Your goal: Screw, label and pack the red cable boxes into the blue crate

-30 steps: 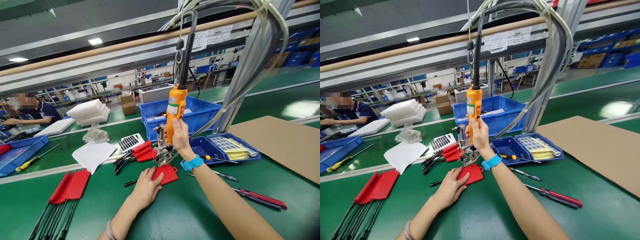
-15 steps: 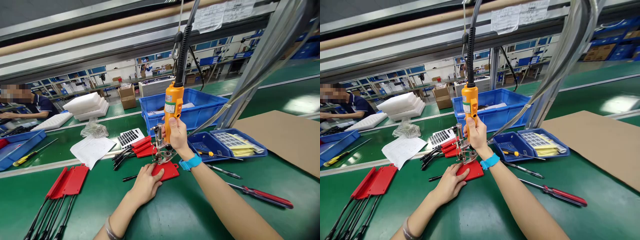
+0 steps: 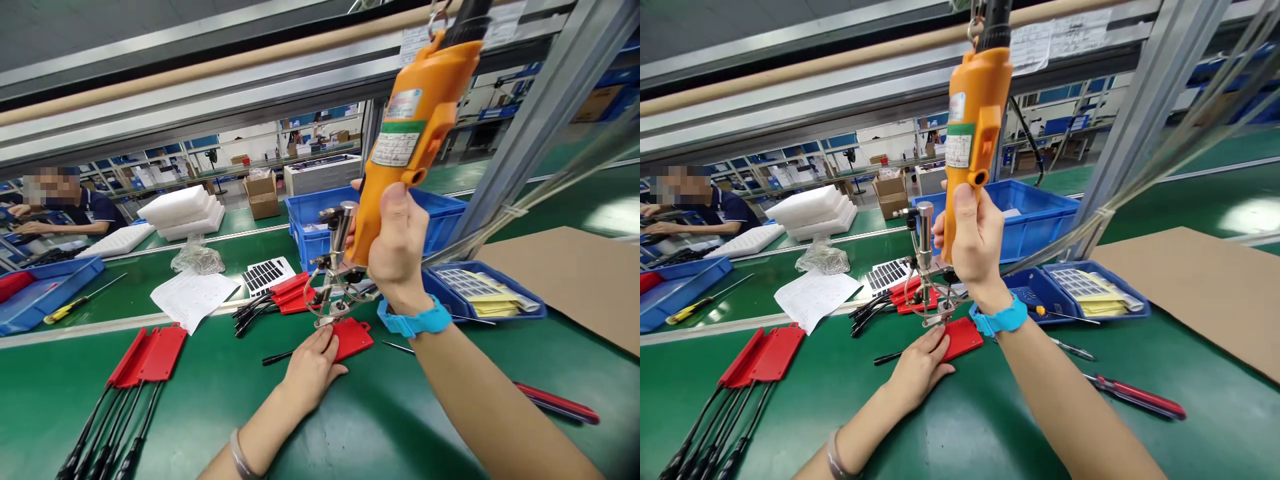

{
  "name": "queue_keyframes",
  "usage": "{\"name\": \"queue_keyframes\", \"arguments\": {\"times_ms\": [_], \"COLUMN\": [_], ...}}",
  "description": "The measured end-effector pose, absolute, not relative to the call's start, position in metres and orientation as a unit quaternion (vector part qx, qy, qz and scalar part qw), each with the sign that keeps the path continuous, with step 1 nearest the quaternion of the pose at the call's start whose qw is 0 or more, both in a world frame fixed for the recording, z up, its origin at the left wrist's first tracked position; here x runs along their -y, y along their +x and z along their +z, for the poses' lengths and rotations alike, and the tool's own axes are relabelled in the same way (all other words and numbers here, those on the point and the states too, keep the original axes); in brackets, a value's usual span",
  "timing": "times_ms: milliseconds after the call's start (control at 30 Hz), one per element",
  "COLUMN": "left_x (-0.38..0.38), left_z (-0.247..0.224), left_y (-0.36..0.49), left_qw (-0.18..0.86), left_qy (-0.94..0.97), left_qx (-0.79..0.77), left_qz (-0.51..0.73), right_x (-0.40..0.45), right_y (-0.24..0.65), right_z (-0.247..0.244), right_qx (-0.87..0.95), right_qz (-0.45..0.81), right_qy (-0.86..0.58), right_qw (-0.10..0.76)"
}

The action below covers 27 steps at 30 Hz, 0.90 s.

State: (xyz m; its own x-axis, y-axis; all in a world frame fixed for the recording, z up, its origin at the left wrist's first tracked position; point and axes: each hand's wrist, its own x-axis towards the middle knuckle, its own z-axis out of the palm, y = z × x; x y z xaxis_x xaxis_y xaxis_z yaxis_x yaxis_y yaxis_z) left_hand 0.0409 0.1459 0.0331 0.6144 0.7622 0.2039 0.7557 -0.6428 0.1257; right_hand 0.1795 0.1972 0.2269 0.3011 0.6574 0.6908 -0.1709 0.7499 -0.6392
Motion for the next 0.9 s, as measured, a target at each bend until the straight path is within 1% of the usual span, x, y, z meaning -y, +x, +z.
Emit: {"name": "queue_keyframes", "arguments": {"times_ms": [67,167,267,367,567,900], "left_x": [-0.141,-0.134,-0.134,-0.136,-0.139,-0.139], "left_z": [0.034,0.035,0.033,0.027,0.020,0.023], "left_y": [0.043,0.042,0.040,0.039,0.040,0.040], "left_qw": [0.005,0.001,0.008,0.008,0.003,0.012], "left_qy": [0.881,0.849,0.846,0.847,0.852,0.846], "left_qx": [-0.460,-0.520,-0.526,-0.523,-0.510,-0.515], "left_qz": [0.112,0.090,0.086,0.097,0.118,0.139], "right_x": [-0.202,-0.211,-0.217,-0.218,-0.220,-0.222], "right_y": [0.172,0.161,0.153,0.148,0.143,0.128], "right_z": [0.225,0.204,0.180,0.165,0.157,0.143], "right_qx": [0.531,0.536,0.537,0.542,0.556,0.599], "right_qz": [0.275,0.307,0.337,0.341,0.337,0.321], "right_qy": [-0.226,-0.234,-0.254,-0.275,-0.284,-0.285], "right_qw": [0.769,0.751,0.730,0.717,0.704,0.676]}}
